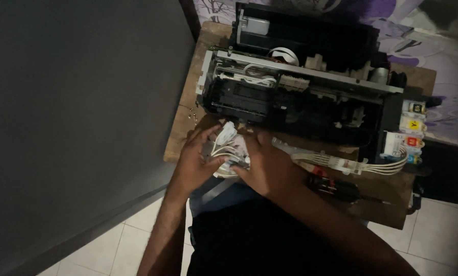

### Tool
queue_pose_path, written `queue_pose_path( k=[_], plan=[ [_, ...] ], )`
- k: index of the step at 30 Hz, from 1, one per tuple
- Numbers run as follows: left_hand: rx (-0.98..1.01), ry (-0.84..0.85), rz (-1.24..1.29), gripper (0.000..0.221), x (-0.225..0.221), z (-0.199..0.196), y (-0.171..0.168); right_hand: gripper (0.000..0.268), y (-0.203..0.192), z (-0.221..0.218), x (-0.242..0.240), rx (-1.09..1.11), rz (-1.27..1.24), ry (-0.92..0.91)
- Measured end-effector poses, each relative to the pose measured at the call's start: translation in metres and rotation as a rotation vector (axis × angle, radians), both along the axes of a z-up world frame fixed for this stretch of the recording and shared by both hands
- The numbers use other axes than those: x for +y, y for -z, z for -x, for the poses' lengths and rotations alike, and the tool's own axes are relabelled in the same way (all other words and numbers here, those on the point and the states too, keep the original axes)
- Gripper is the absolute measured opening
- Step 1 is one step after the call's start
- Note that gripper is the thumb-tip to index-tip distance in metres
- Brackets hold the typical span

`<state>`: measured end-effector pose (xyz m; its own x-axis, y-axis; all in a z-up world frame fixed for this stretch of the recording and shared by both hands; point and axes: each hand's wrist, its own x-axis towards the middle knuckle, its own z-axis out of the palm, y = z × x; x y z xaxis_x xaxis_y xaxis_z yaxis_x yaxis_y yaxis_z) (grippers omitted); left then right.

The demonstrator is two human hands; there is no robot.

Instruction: Disassembling a printer to clean internal components using a screwdriver and a brush.

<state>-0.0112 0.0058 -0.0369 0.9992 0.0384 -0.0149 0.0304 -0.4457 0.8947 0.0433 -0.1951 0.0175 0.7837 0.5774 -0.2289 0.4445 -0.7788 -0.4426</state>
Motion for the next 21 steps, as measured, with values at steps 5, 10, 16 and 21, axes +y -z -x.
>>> queue_pose_path(
  k=[5, 10, 16, 21],
  plan=[
    [-0.138, 0.060, -0.030, 0.051, 0.003, -0.007, 0.013, 0.076, 0.036, 0.007, -0.003, -0.053, -0.228, 0.036],
    [-0.217, 0.005, -0.091, 0.021, -0.008, -0.010, 0.004, 0.068, 0.060, 0.013, -0.014, -0.132, -0.350, -0.016],
    [-0.113, -0.034, -0.199, 0.018, -0.002, -0.005, 0.002, 0.067, 0.059, 0.012, -0.013, -0.076, -0.291, -0.056],
    [-0.136, -0.053, -0.021, 0.020, 0.001, 0.002, -0.001, 0.056, 0.032, 0.005, -0.025, 0.061, -0.468, -0.134]
  ],
)
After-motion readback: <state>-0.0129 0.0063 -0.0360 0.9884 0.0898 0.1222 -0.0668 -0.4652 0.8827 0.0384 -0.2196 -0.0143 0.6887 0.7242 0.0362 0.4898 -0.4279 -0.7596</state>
